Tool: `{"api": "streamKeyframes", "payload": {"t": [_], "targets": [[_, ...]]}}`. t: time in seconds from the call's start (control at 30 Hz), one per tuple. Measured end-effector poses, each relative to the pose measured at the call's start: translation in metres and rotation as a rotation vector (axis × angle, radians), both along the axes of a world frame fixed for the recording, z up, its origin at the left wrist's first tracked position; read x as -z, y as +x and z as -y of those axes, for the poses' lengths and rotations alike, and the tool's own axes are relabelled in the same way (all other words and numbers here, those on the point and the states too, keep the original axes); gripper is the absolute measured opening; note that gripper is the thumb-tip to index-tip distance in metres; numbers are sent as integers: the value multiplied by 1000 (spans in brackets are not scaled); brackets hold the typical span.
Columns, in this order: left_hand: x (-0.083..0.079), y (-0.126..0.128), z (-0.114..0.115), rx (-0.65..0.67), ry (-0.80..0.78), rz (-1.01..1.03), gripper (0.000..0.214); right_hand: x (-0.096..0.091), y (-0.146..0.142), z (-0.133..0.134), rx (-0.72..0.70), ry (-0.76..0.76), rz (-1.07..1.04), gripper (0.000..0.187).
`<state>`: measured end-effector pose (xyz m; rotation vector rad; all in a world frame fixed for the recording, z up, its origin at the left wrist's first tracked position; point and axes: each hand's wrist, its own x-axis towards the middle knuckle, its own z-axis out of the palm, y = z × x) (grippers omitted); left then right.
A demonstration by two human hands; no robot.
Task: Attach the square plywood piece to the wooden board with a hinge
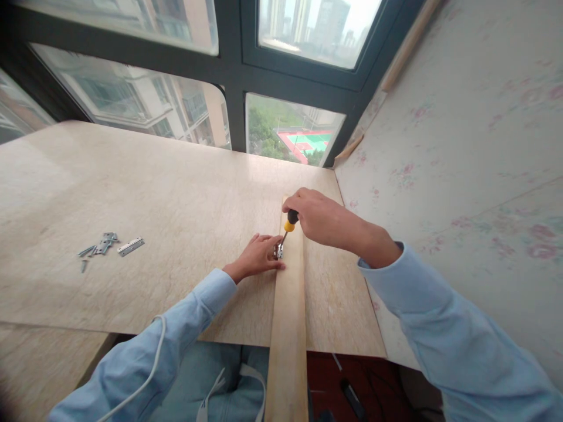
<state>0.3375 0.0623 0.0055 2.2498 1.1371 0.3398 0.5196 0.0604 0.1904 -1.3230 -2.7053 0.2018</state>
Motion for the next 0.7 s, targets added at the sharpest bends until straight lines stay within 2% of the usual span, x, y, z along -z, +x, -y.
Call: {"api": "streamKeyframes", "payload": {"t": [0.1, 0.23, 0.33, 0.47, 0.57, 0.7], "targets": [[-1, 0, 0, -1, -2, 4, 79, 7, -2, 0, -43, -2, -123, 45], [0, 0, 0, -2, -2, 8, 81, 12, -16, 6, 98, 55, -152, 47], [0, 0, 0, 1, -3, 8, 79, 10, -25, 10, 322, 89, 30, 57], [-1, 0, 0, -3, -8, 3, 78, 6, -29, 11, 557, 234, 360, 60], [0, 0, 0, -1, -8, 0, 79, 5, -26, 10, 548, 272, 395, 53], [1, 0, -1, 3, -6, 4, 79, 5, -19, 8, 340, 212, 258, 33]]}}
